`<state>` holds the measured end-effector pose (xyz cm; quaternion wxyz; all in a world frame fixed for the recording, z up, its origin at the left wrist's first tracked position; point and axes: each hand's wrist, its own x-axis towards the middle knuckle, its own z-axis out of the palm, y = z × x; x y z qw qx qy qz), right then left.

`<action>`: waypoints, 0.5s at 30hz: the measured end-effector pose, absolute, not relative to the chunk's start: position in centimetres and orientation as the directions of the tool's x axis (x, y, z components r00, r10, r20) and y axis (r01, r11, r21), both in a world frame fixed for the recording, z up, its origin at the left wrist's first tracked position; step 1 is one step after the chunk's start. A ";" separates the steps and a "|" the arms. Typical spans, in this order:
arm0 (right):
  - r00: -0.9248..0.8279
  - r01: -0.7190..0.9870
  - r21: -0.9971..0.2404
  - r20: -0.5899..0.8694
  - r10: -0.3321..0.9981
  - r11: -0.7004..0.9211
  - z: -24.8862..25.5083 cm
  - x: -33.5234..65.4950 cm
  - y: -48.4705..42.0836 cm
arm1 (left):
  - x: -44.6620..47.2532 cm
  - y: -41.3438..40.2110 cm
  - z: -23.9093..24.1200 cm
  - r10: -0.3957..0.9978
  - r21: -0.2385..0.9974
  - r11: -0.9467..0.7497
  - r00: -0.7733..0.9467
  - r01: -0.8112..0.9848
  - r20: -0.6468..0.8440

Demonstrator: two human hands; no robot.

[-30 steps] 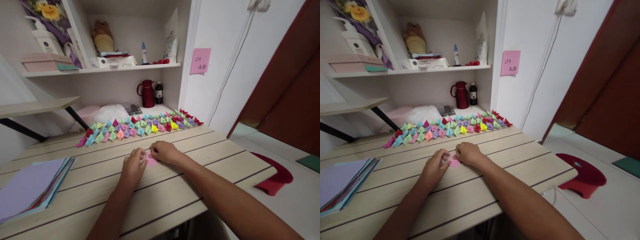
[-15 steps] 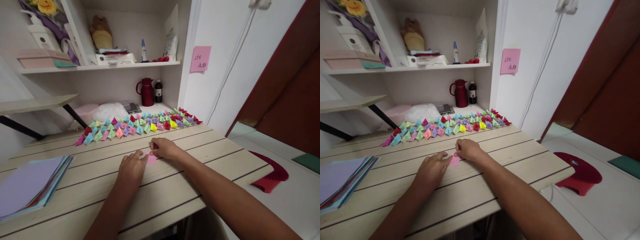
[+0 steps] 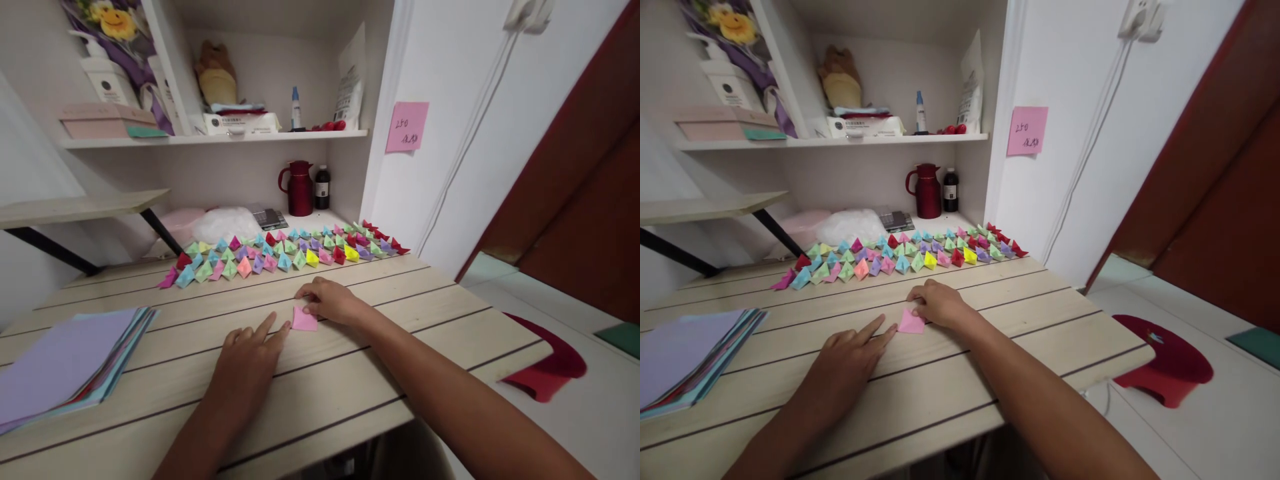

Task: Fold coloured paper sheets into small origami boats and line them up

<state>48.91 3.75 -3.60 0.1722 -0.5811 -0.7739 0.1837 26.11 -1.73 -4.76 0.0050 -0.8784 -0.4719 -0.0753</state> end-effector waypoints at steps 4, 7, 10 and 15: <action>-0.322 0.796 -0.518 0.078 0.943 0.314 -4.2 49.0 4.3 | 26.9 -0.6 -4.3 0.889 0.304 -0.457 0.416 0.836 0.190; -0.343 0.785 -0.523 0.079 0.936 0.332 -4.4 49.2 4.6 | 28.1 1.2 -3.5 0.942 0.427 -0.336 0.298 0.840 0.155; -0.359 0.773 -0.533 0.077 0.930 0.343 -4.5 49.4 4.8 | 29.4 3.2 -3.3 0.955 0.484 -0.294 0.270 0.824 0.120; -0.378 0.755 -0.553 0.072 0.923 0.352 -4.5 49.6 5.0 | 30.8 4.7 -4.0 0.961 0.506 -0.276 0.244 0.817 0.130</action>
